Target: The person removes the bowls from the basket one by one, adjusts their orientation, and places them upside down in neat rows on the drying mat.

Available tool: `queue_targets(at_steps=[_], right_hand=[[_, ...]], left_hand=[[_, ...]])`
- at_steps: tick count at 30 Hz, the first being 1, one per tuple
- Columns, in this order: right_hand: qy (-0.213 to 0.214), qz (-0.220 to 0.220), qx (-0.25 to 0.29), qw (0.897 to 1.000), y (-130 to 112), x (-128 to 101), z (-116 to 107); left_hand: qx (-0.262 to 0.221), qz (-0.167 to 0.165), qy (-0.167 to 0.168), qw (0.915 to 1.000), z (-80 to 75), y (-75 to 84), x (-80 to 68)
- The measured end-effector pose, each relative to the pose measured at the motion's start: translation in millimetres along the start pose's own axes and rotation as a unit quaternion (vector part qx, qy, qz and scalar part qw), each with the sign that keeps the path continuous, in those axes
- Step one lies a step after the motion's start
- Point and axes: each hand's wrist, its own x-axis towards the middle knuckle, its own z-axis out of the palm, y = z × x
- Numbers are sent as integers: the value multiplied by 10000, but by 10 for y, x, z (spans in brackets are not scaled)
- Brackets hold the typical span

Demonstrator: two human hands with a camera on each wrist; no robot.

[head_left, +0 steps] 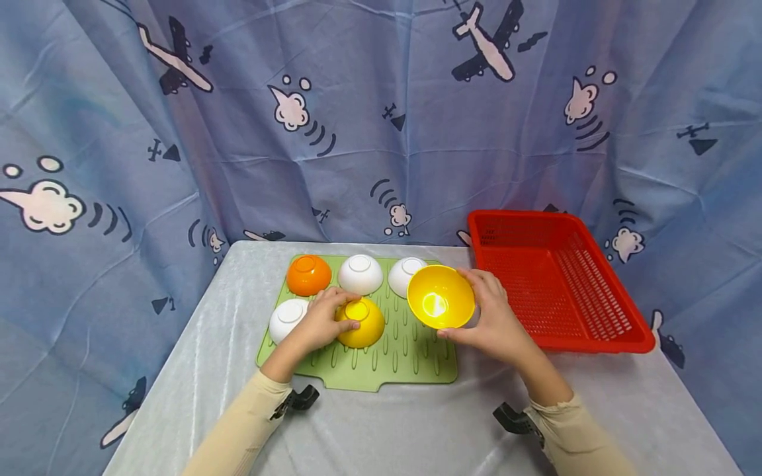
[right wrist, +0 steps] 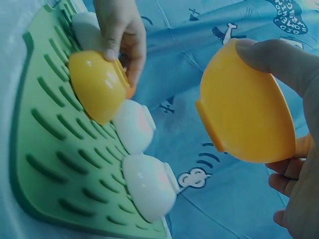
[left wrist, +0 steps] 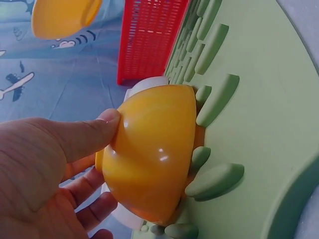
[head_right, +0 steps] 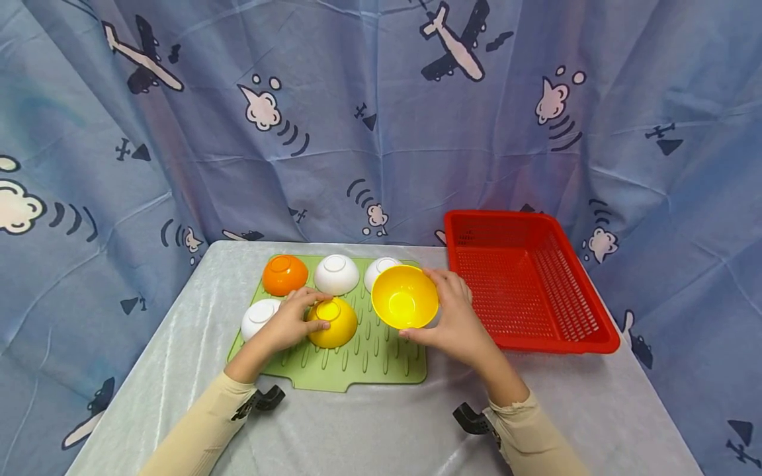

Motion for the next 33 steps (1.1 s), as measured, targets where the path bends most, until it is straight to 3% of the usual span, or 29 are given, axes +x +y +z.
queue_targets(at_steps=[8, 15, 18, 20, 22, 26, 29, 33], right_hand=[[-351, -88, 122, 9993, -19, -24, 143], [-420, -177, 148, 9989, 2, -25, 208], [-382, -273, 115, 9988, 18, -41, 243], [-339, -381, 65, 9987, 22, -43, 256], [-292, -466, 25, 9985, 18, -50, 268], [-198, -633, 60, 9978, -3, -72, 293], [-159, -784, 128, 9967, -24, -82, 311], [-115, -1012, 142, 9947, -62, -90, 332]], left_hand=[[103, -33, -21, 9999, -21, 14, -7], [326, -173, 178, 9992, -49, 121, -46], [-76, -91, 322, 9994, -69, 234, -87], [-627, 72, 329, 9975, -82, 320, -102], [-1278, 256, 175, 9913, -84, 402, -122], [-2361, 360, -587, 9693, -55, 546, -171], [-2874, 199, -1179, 9503, -11, 618, -199], [-3351, -93, -1628, 9279, 66, 635, -218]])
